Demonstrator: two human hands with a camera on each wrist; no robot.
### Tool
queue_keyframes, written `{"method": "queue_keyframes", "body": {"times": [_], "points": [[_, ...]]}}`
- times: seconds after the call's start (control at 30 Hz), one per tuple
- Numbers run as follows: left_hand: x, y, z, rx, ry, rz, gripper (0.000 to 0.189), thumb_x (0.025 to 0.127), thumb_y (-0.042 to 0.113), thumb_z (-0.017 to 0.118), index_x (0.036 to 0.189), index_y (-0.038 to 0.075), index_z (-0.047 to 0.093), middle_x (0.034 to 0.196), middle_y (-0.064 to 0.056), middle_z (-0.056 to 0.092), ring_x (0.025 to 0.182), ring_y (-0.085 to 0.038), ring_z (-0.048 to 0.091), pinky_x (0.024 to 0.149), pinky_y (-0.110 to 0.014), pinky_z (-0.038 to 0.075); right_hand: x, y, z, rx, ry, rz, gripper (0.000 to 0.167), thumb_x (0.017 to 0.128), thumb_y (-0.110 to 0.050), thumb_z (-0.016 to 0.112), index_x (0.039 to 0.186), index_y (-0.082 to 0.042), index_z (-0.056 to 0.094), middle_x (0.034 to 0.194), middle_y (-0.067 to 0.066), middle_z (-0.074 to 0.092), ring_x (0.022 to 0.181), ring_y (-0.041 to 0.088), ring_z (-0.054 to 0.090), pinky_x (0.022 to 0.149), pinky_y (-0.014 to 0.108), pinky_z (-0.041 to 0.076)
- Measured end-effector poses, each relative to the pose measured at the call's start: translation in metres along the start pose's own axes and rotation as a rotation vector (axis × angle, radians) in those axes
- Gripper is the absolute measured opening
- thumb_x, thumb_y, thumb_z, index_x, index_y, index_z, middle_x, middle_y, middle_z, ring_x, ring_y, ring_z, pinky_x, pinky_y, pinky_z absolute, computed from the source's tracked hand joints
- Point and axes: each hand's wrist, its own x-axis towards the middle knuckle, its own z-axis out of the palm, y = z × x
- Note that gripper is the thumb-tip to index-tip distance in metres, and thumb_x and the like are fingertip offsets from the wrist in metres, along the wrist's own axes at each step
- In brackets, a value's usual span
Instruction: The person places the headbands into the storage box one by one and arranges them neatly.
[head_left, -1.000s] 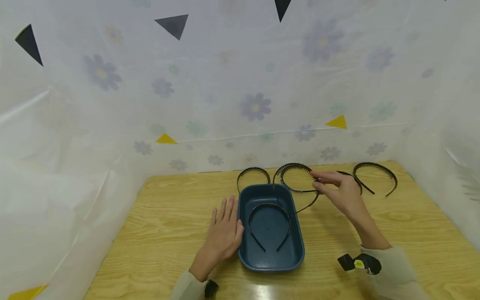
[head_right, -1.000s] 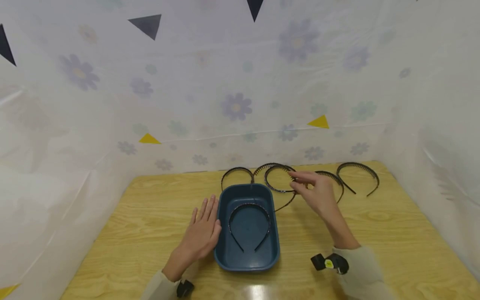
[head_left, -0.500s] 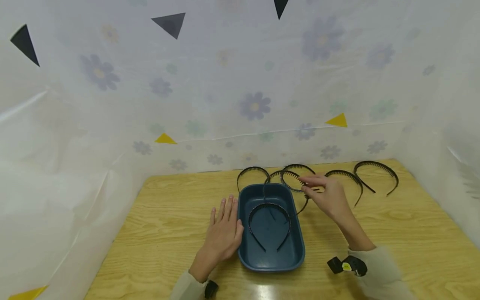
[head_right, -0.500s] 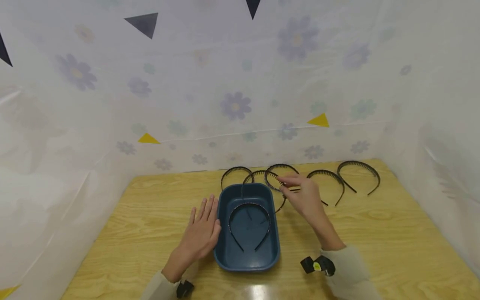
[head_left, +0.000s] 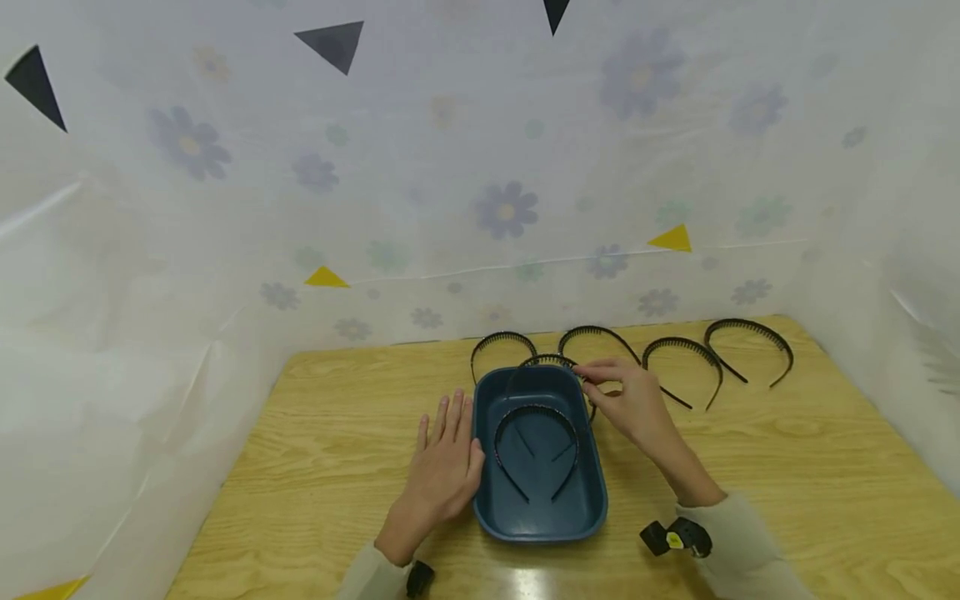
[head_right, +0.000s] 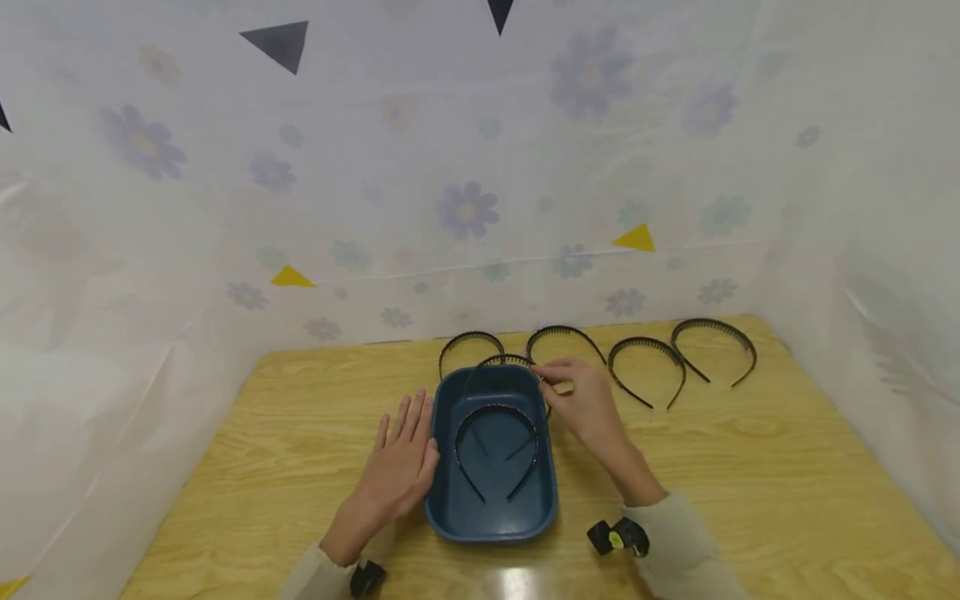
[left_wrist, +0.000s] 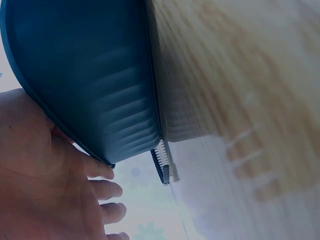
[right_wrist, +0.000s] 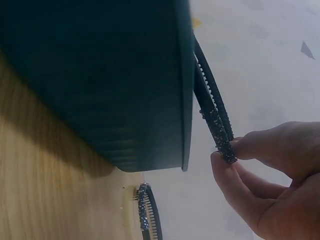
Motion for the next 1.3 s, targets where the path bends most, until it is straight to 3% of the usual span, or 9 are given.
{"method": "queue_keyframes", "body": {"times": [0.2,0.47,0.63,0.7,0.8,0.9,1.1,1.3], "points": [[0.0,-0.001,0.0,0.004,-0.004,-0.004,0.06,0.109,0.024,0.036,0.162,0.0,0.024,0.169,-0.017,0.016,0.157,-0.034,0.008,0.122,-0.061,0.01,-0.001,-0.003,0.008,-0.028,-0.006,-0.045,0.025,0.087,0.009,0.075,0.11,0.0,0.08,0.112,0.017,0.072,0.093,0.034,0.072,0.067,0.033,0.062],[0.001,-0.001,0.001,0.011,-0.008,-0.008,0.061,0.108,0.025,0.036,0.162,0.0,0.023,0.17,-0.016,0.015,0.157,-0.033,0.007,0.122,-0.06,0.011,-0.004,-0.005,0.018,-0.055,-0.031,-0.045,0.026,0.086,0.009,0.075,0.111,0.001,0.079,0.11,0.015,0.071,0.092,0.031,0.073,0.069,0.033,0.062],[0.001,-0.001,0.001,0.015,-0.01,-0.005,0.06,0.109,0.025,0.035,0.162,0.0,0.023,0.17,-0.017,0.015,0.157,-0.034,0.007,0.122,-0.06,0.011,-0.006,-0.005,0.023,-0.087,-0.025,-0.095,0.026,0.085,0.008,0.076,0.11,0.001,0.08,0.107,0.014,0.071,0.083,0.025,0.073,0.066,0.031,0.06],[0.001,-0.001,0.001,0.016,-0.008,-0.004,0.06,0.109,0.025,0.035,0.162,0.0,0.023,0.17,-0.017,0.015,0.157,-0.034,0.007,0.122,-0.06,0.011,-0.006,-0.005,0.025,-0.109,-0.028,-0.107,0.026,0.085,0.007,0.077,0.11,-0.001,0.08,0.107,0.013,0.071,0.069,0.017,0.068,0.059,0.027,0.055],[0.001,-0.002,0.001,0.018,-0.005,-0.001,0.06,0.109,0.025,0.035,0.162,0.0,0.023,0.17,-0.017,0.015,0.157,-0.035,0.009,0.122,-0.06,0.011,-0.006,-0.006,0.027,-0.137,-0.042,-0.113,0.026,0.085,0.007,0.077,0.11,-0.002,0.08,0.108,0.014,0.072,0.051,0.005,0.049,0.049,0.024,0.041],[0.001,-0.002,0.001,0.021,-0.006,0.0,0.06,0.109,0.025,0.034,0.163,0.0,0.022,0.17,-0.017,0.015,0.157,-0.036,0.009,0.122,-0.06,0.011,-0.006,-0.006,0.031,-0.152,-0.062,-0.114,0.026,0.085,0.007,0.078,0.109,-0.002,0.08,0.109,0.015,0.072,0.046,0.001,0.036,0.045,0.023,0.032],[0.002,-0.001,0.001,0.013,-0.016,-0.006,0.06,0.109,0.026,0.033,0.163,0.001,0.021,0.17,-0.016,0.014,0.157,-0.035,0.008,0.123,-0.06,0.01,-0.007,-0.003,0.038,-0.18,-0.1,-0.12,0.026,0.083,0.007,0.078,0.107,-0.003,0.081,0.107,0.013,0.074,0.06,0.005,0.054,0.048,0.023,0.036],[0.002,-0.001,0.001,0.003,-0.021,-0.01,0.06,0.11,0.026,0.033,0.163,0.002,0.021,0.17,-0.016,0.014,0.157,-0.033,0.006,0.123,-0.06,0.009,-0.006,0.0,0.042,-0.205,-0.122,-0.118,0.026,0.083,0.008,0.079,0.107,-0.002,0.081,0.106,0.013,0.074,0.063,0.012,0.06,0.049,0.024,0.038]]}}
